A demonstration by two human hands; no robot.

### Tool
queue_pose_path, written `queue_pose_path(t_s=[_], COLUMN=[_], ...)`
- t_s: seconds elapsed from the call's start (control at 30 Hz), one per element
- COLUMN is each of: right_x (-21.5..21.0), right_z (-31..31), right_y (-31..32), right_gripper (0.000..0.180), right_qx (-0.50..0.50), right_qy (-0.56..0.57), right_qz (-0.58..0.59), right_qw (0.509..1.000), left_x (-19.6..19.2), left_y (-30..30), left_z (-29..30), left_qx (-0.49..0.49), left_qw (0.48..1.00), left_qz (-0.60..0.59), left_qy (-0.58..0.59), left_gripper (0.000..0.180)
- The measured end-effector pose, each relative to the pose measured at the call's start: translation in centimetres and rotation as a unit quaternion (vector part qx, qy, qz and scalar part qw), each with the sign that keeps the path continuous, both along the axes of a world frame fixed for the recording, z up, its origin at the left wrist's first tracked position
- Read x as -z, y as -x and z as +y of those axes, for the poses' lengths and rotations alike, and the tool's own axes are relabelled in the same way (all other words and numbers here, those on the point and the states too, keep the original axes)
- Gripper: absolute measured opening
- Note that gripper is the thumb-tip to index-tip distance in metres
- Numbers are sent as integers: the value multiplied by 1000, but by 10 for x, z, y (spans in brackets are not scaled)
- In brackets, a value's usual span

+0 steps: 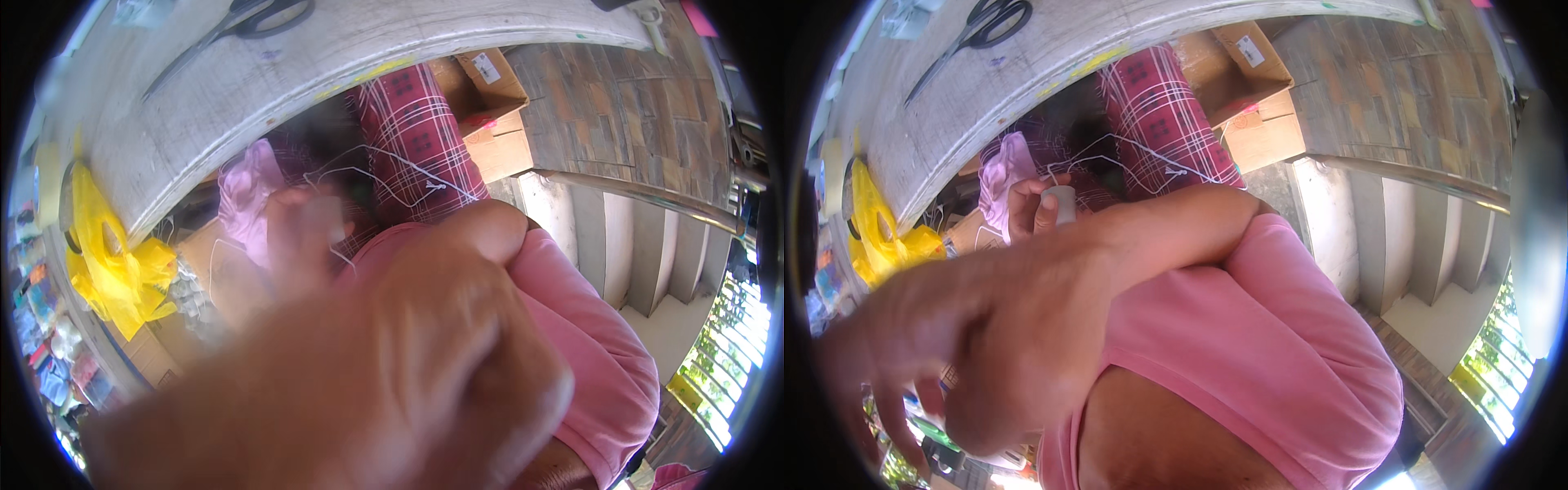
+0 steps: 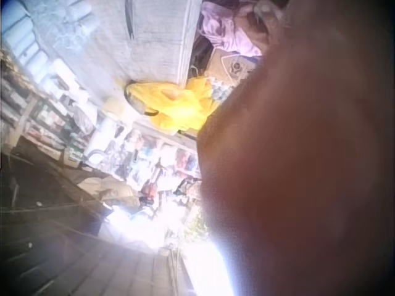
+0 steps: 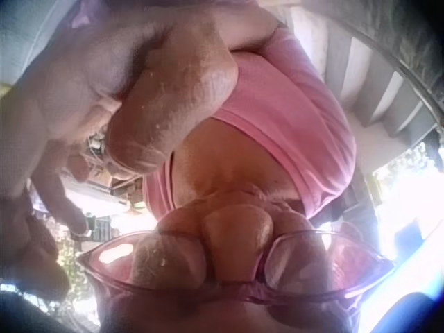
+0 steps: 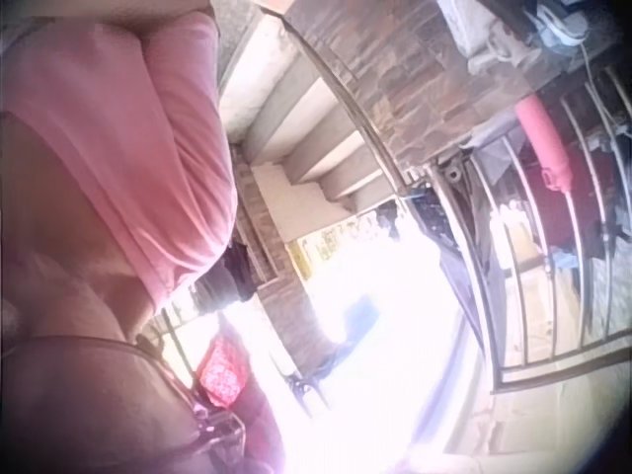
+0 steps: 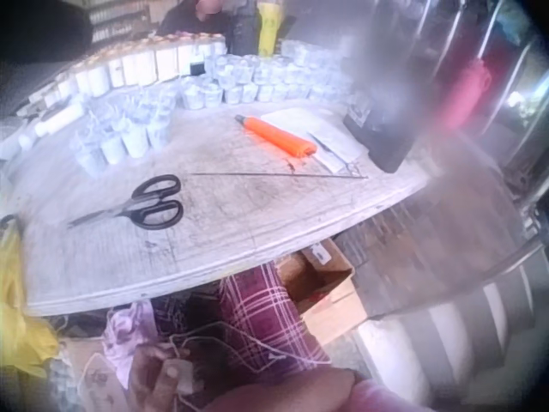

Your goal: The person assembles small white cylindrical objects by inserting a white string into each one, tying a knot, and trimming the excess string with scissors. The person repeats this process for multiple items on a cluttered workbench.

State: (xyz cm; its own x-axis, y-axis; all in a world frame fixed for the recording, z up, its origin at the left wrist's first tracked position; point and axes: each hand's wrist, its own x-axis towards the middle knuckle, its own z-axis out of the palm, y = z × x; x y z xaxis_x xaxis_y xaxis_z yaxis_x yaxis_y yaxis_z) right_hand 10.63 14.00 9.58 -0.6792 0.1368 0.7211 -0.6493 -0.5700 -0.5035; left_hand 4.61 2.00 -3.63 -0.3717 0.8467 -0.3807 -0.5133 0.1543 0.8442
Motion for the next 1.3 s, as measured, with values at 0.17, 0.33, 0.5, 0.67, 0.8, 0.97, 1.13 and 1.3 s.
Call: queue_pose_path(t_s=[0.17, 0.33, 0.5, 0.67, 0.8, 0.97, 1.13, 1.3], right_x=[71, 100, 92, 94, 77, 83, 97, 103], right_z=[18, 31, 34, 39, 49, 62, 87, 106], right_y=[-14, -33, -36, -47, -50, -62, -97, -134], right_gripper=[40, 42, 44, 22, 8, 9, 13, 21], right_qx=[298, 297, 245, 246, 265, 292, 246, 277], right_qy=[-249, -340, -314, -322, -366, -378, -170, -31], right_qz=[-163, -288, -389, -436, -399, -391, -373, -300], right_qw=[907, 844, 831, 804, 798, 786, 878, 912], left_x=[-11, -24, -30, -43, -54, -59, -68, -70], left_y=[-3, 7, 4, 19, 15, 12, 28, 35], left_z=[0, 7, 20, 21, 28, 34, 18, 21], left_qx=[-32, -41, -149, -118, -122, -109, -169, -149], left_qw=[998, 999, 969, 962, 970, 975, 971, 974], left_qz=[-28, -12, 157, 236, 164, 156, 99, 94], left_qy=[-42, -25, -122, -75, -128, -113, -137, -145], left_gripper=[48, 51, 44, 49, 49, 54, 45, 39])
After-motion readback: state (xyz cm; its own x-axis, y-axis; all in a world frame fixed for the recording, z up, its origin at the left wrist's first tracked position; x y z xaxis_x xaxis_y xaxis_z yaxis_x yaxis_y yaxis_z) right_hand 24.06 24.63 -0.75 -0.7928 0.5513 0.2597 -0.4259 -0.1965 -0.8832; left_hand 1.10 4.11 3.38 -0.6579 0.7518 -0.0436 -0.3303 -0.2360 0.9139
